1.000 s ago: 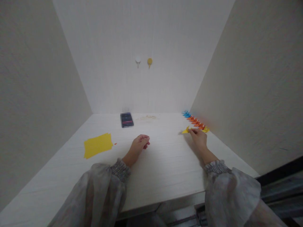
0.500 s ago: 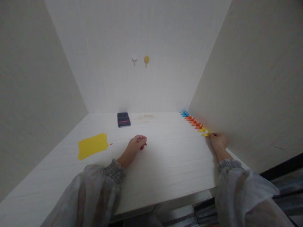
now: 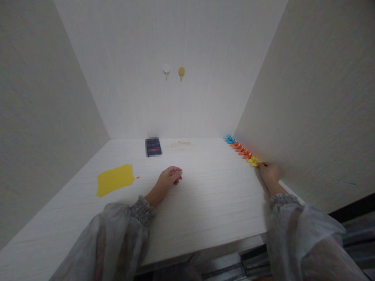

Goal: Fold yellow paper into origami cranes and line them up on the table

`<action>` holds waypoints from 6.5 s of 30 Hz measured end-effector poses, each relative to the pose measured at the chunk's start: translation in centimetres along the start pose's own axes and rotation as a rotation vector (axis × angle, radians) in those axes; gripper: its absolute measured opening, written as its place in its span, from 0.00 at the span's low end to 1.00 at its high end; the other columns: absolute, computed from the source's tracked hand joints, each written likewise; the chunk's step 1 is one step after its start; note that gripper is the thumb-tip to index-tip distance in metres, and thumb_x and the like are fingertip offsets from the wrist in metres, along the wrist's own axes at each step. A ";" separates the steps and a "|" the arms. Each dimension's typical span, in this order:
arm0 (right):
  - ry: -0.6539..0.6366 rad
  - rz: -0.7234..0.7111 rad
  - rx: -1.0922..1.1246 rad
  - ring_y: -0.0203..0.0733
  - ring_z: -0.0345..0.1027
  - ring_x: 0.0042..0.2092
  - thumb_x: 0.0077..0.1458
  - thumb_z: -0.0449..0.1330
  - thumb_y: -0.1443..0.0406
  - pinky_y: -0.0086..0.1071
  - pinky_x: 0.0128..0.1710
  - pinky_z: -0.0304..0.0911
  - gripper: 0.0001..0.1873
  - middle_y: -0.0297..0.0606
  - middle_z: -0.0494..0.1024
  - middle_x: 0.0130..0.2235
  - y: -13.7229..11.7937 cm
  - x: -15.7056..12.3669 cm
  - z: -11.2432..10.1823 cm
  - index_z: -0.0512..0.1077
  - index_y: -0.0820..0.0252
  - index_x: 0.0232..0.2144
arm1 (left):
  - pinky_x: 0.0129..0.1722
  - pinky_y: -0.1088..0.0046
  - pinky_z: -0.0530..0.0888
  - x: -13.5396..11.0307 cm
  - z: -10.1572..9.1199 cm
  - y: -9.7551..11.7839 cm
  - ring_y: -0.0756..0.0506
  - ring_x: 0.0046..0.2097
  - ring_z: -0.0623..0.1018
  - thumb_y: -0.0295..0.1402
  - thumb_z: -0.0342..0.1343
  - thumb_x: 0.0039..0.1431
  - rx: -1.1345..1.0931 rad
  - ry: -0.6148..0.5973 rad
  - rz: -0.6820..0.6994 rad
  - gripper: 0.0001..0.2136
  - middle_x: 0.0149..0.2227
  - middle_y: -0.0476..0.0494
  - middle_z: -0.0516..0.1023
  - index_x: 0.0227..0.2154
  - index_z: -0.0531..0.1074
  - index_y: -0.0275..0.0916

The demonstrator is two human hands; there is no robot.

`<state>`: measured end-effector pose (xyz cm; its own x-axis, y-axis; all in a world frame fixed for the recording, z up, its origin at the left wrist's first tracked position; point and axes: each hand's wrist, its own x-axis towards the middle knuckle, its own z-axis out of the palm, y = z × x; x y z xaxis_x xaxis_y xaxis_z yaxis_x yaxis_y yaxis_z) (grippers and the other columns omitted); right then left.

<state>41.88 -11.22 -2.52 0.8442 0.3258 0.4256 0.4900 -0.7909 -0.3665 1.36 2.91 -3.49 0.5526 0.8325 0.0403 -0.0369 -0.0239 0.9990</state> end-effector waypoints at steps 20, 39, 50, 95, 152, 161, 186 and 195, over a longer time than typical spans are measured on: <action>0.007 0.010 -0.023 0.49 0.67 0.33 0.47 0.52 0.59 0.35 0.29 0.58 0.18 0.50 0.75 0.33 0.1 0.2 0.3 0.74 0.63 0.36 | 0.21 0.79 0.61 0.0 0.0 0.1 0.55 0.21 0.64 0.36 0.52 0.45 0.001 -0.017 -0.005 0.12 0.22 0.49 0.68 0.31 0.65 0.33; -0.022 0.019 -0.020 0.50 0.68 0.34 0.46 0.53 0.57 0.35 0.28 0.58 0.20 0.50 0.75 0.33 -0.3 0.1 -0.1 0.74 0.64 0.36 | 0.21 0.78 0.61 -0.2 0.1 0.5 0.54 0.21 0.64 0.36 0.53 0.43 -0.005 -0.008 -0.022 0.12 0.21 0.50 0.68 0.30 0.66 0.33; -0.027 0.030 -0.024 0.48 0.67 0.35 0.46 0.52 0.60 0.35 0.30 0.59 0.18 0.49 0.75 0.34 -0.4 0.0 -0.1 0.73 0.63 0.36 | 0.21 0.78 0.61 -0.2 0.2 0.5 0.54 0.21 0.64 0.36 0.53 0.43 -0.003 -0.006 -0.009 0.11 0.21 0.49 0.68 0.29 0.66 0.34; -0.150 -0.859 0.730 0.34 0.62 0.27 0.53 0.47 0.62 0.25 0.28 0.55 0.14 0.35 0.71 0.26 -24.6 -19.1 -3.9 0.68 0.60 0.24 | 0.20 0.80 0.62 -2.6 -0.2 3.3 0.55 0.20 0.65 0.35 0.51 0.46 0.147 0.179 0.075 0.09 0.20 0.51 0.67 0.28 0.65 0.34; -0.763 -0.746 1.250 0.42 0.64 0.43 0.36 0.63 0.61 0.37 0.40 0.61 0.34 0.44 0.65 0.45 -24.6 -22.0 -0.4 0.57 0.57 0.47 | 0.40 0.73 0.69 -5.0 -2.3 4.7 0.48 0.39 0.73 0.34 0.46 0.54 0.560 0.392 0.471 0.13 0.38 0.42 0.73 0.43 0.64 0.37; -0.491 -1.462 0.999 0.40 0.64 0.41 0.50 0.53 0.66 0.40 0.42 0.59 0.08 0.39 0.74 0.36 -21.7 -18.3 -1.3 0.71 0.55 0.32 | 0.51 0.65 0.60 -3.8 -5.8 2.8 0.48 0.41 0.72 0.30 0.46 0.53 0.778 0.107 0.468 0.10 0.36 0.48 0.76 0.34 0.72 0.42; -0.818 -1.026 0.818 0.37 0.65 0.33 0.43 0.58 0.65 0.31 0.35 0.60 0.03 0.37 0.71 0.31 -21.7 -19.8 0.7 0.70 0.60 0.24 | 0.23 0.77 0.61 -3.1 -5.8 0.7 0.52 0.23 0.66 0.38 0.53 0.45 0.822 0.136 0.165 0.11 0.24 0.48 0.68 0.28 0.68 0.36; -0.810 -1.098 0.684 0.37 0.63 0.35 0.43 0.58 0.68 0.30 0.36 0.58 0.02 0.36 0.70 0.32 -22.5 -20.2 -0.5 0.69 0.61 0.25 | 0.41 0.66 0.64 -3.2 -5.3 1.9 0.42 0.40 0.68 0.43 0.56 0.41 1.038 0.135 0.111 0.20 0.36 0.39 0.70 0.36 0.69 0.33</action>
<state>13.74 -0.30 -2.43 -0.2156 0.9402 0.2637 0.7447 0.3330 -0.5783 -4.88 3.13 -1.77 0.4898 0.8500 0.1938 0.6851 -0.5128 0.5173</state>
